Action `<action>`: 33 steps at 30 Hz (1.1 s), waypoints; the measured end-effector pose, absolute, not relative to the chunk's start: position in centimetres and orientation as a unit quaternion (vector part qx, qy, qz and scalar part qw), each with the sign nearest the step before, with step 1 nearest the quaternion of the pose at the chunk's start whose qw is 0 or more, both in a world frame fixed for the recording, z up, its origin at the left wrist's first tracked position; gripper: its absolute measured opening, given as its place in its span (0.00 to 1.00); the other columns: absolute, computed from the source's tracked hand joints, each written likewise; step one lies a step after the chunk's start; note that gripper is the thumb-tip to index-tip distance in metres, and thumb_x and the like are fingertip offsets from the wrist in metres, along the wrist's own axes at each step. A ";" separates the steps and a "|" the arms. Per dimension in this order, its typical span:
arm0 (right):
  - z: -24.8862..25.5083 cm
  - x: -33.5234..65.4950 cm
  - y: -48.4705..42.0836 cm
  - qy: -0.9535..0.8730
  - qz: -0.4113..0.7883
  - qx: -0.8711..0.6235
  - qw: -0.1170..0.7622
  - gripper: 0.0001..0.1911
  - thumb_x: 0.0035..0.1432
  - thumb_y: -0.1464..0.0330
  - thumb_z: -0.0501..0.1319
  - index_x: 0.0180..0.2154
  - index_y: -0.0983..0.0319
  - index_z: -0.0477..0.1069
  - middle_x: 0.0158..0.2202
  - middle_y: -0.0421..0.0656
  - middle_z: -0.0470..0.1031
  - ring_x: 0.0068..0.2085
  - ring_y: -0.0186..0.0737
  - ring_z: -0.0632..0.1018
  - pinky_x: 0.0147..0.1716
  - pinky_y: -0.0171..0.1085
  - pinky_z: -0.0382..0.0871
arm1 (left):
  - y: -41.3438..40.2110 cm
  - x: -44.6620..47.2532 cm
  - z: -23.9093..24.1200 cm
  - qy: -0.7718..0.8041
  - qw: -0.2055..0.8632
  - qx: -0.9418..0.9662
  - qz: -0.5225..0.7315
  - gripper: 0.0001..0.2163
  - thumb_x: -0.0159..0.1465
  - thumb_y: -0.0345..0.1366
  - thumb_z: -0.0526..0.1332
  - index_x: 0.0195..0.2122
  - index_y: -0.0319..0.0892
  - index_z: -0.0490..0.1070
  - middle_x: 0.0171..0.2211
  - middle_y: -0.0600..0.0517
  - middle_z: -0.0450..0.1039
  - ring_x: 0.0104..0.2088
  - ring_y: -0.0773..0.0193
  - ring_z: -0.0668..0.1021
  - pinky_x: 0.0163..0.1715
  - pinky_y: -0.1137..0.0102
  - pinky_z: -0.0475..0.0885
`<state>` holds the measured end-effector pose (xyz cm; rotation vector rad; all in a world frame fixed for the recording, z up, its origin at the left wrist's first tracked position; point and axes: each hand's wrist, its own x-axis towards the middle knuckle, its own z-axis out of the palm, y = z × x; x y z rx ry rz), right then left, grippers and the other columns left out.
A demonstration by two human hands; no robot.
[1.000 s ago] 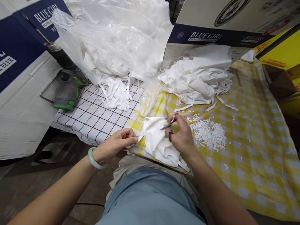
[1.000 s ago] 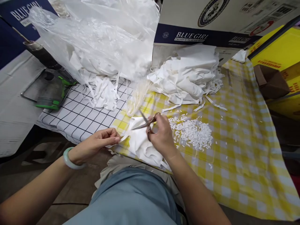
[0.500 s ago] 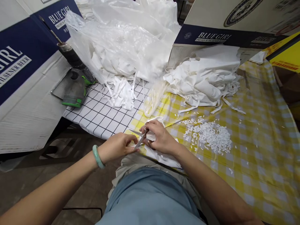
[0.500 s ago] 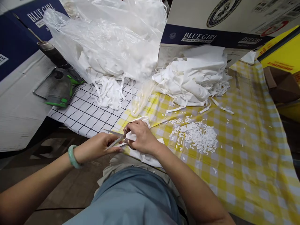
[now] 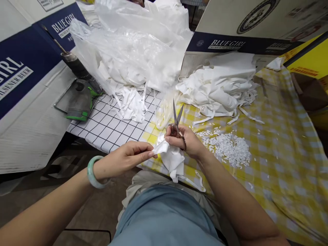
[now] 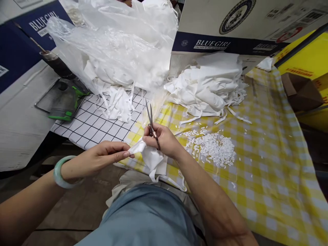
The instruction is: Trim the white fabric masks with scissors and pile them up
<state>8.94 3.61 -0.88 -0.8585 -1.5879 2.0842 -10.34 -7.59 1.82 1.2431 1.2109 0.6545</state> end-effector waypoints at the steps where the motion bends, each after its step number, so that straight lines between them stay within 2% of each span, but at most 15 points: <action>1: -0.6 8.8 3.8 -0.548 0.755 -0.301 0.199 0.18 0.41 0.62 0.73 0.30 0.60 0.66 0.24 0.33 0.64 0.23 0.28 0.63 0.23 0.30 0.55 | -7.4 -9.9 2.3 0.509 0.585 0.551 0.308 0.13 0.67 0.44 0.58 0.33 0.41 0.76 0.28 0.52 0.67 0.29 0.65 0.68 0.29 0.72 0.65; 3: -0.7 8.2 3.6 -0.511 0.782 -0.287 0.211 0.21 0.39 0.61 0.74 0.30 0.60 0.66 0.24 0.33 0.65 0.24 0.29 0.64 0.24 0.30 0.55 | -7.1 -8.8 2.9 0.499 0.517 0.577 0.389 0.11 0.67 0.40 0.59 0.33 0.41 0.78 0.35 0.48 0.70 0.38 0.60 0.72 0.39 0.69 0.70; 5: -1.5 7.4 2.9 -0.473 0.809 -0.266 0.226 0.24 0.37 0.57 0.75 0.29 0.60 0.65 0.24 0.33 0.65 0.25 0.30 0.65 0.26 0.31 0.59 | -6.7 -7.4 3.0 0.488 0.456 0.570 0.478 0.09 0.66 0.37 0.60 0.33 0.42 0.79 0.43 0.45 0.70 0.49 0.56 0.72 0.50 0.66 0.68; 6: -2.0 7.1 2.4 -0.454 0.820 -0.256 0.235 0.25 0.36 0.55 0.75 0.29 0.59 0.65 0.24 0.34 0.65 0.25 0.31 0.66 0.27 0.32 0.61 | -6.4 -6.6 2.8 0.478 0.447 0.551 0.518 0.09 0.66 0.36 0.60 0.33 0.42 0.79 0.45 0.44 0.69 0.51 0.55 0.71 0.52 0.65 0.67; 7: -2.4 7.0 2.0 -0.440 0.828 -0.251 0.242 0.26 0.36 0.52 0.74 0.29 0.59 0.65 0.25 0.34 0.65 0.26 0.32 0.67 0.28 0.33 0.62 | -6.0 -5.9 2.5 0.465 0.455 0.521 0.552 0.09 0.67 0.36 0.60 0.32 0.42 0.78 0.45 0.45 0.69 0.50 0.56 0.72 0.51 0.65 0.68; 9: -2.7 7.6 1.5 -0.444 0.818 -0.267 0.249 0.27 0.39 0.49 0.72 0.30 0.59 0.64 0.26 0.35 0.66 0.28 0.34 0.69 0.30 0.35 0.64 | -5.4 -4.7 1.6 0.447 0.487 0.448 0.602 0.10 0.67 0.36 0.59 0.31 0.41 0.77 0.41 0.46 0.68 0.41 0.61 0.73 0.42 0.67 0.71; 12: -2.3 10.3 1.5 -0.577 0.687 -0.353 0.267 0.22 0.48 0.50 0.69 0.31 0.59 0.65 0.28 0.38 0.67 0.32 0.38 0.71 0.34 0.37 0.65 | -4.7 -3.3 0.3 0.471 0.502 0.395 0.608 0.11 0.66 0.38 0.59 0.29 0.39 0.75 0.37 0.48 0.65 0.33 0.64 0.70 0.31 0.70 0.68; 15: -1.5 13.8 1.3 -0.732 0.456 -0.431 0.265 0.19 0.50 0.52 0.68 0.32 0.59 0.68 0.34 0.41 0.70 0.39 0.43 0.70 0.41 0.41 0.64 | -4.4 -2.0 -0.6 0.485 0.482 0.435 0.586 0.12 0.68 0.38 0.58 0.29 0.41 0.74 0.37 0.47 0.65 0.41 0.60 0.71 0.36 0.69 0.68; 18: -1.1 16.3 0.5 -0.787 0.337 -0.466 0.225 0.20 0.46 0.51 0.70 0.30 0.59 0.69 0.33 0.42 0.70 0.39 0.44 0.70 0.41 0.42 0.62 | -4.3 -0.6 -1.1 0.479 0.459 0.475 0.579 0.12 0.69 0.36 0.56 0.29 0.42 0.73 0.40 0.47 0.65 0.49 0.58 0.69 0.46 0.67 0.66; 20: -1.1 17.1 -0.2 -0.793 0.312 -0.479 0.212 0.21 0.45 0.51 0.70 0.27 0.59 0.68 0.29 0.41 0.69 0.35 0.42 0.69 0.39 0.41 0.61 | -4.2 0.2 -1.3 0.481 0.451 0.492 0.568 0.12 0.69 0.35 0.55 0.28 0.42 0.70 0.41 0.47 0.65 0.49 0.58 0.68 0.48 0.66 0.65; 24: -1.1 18.0 -1.0 -0.796 0.304 -0.484 0.200 0.24 0.46 0.50 0.69 0.20 0.60 0.63 0.23 0.39 0.67 0.29 0.38 0.67 0.36 0.40 0.59 | -4.1 1.2 -1.8 0.494 0.435 0.520 0.545 0.13 0.69 0.36 0.54 0.27 0.42 0.67 0.41 0.46 0.63 0.48 0.56 0.68 0.46 0.65 0.66; 28: -1.2 18.4 -1.1 -0.798 0.308 -0.482 0.190 0.24 0.47 0.51 0.69 0.19 0.60 0.61 0.20 0.39 0.67 0.27 0.37 0.67 0.34 0.39 0.58 | -4.1 1.5 -2.2 0.495 0.418 0.541 0.537 0.12 0.69 0.37 0.53 0.29 0.42 0.68 0.40 0.46 0.63 0.48 0.55 0.67 0.45 0.64 0.67; 33: -1.4 18.7 -1.2 -0.795 0.322 -0.474 0.199 0.24 0.48 0.50 0.68 0.19 0.60 0.62 0.18 0.38 0.67 0.26 0.36 0.68 0.33 0.39 0.58 | -4.0 1.8 -2.2 0.485 0.395 0.568 0.535 0.13 0.70 0.34 0.52 0.27 0.43 0.66 0.37 0.47 0.62 0.47 0.56 0.67 0.46 0.63 0.65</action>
